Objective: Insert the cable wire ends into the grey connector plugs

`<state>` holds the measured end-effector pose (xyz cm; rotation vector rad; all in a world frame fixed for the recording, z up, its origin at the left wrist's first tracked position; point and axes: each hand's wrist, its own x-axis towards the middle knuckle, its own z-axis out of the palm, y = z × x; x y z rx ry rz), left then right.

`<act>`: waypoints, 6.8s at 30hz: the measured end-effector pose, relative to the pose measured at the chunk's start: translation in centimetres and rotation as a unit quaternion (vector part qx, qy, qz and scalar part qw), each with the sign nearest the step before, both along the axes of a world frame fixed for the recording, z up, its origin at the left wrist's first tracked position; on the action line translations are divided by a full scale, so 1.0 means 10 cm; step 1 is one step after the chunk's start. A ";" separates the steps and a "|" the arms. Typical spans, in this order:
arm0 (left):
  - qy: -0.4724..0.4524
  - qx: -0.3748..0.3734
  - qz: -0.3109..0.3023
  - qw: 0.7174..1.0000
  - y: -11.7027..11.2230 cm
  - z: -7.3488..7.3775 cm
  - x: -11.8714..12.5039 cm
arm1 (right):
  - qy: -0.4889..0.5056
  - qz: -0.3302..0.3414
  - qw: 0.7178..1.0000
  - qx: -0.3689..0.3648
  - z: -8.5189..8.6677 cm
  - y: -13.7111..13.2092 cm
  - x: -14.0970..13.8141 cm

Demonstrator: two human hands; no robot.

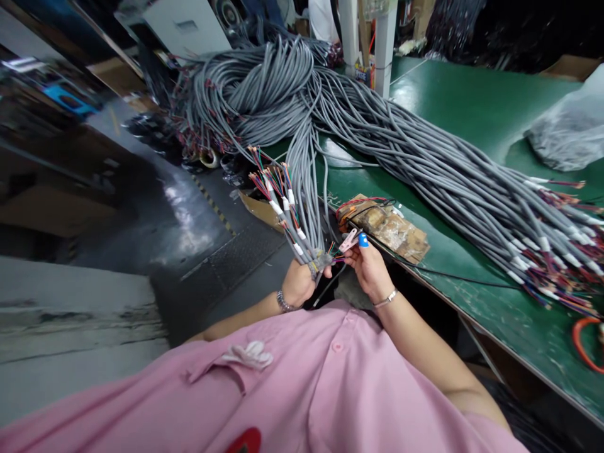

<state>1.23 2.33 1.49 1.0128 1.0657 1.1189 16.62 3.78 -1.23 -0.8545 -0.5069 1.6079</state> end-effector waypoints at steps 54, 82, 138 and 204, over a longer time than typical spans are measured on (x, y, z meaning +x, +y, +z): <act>0.015 0.010 0.041 0.999 0.01 -0.05 0.05 | 0.111 -0.002 0.992 -0.052 -0.02 0.12 -0.03; 0.078 0.039 -0.043 0.995 -0.08 -0.17 -0.15 | -0.194 0.170 0.965 0.038 0.17 -0.06 0.13; -0.009 -0.017 0.051 0.999 -0.01 -0.25 -0.05 | -0.199 0.039 0.978 0.041 0.04 -0.16 -0.11; 0.147 0.017 -0.112 0.983 -0.04 -0.27 -0.19 | -0.205 0.124 0.970 0.025 0.13 -0.07 0.00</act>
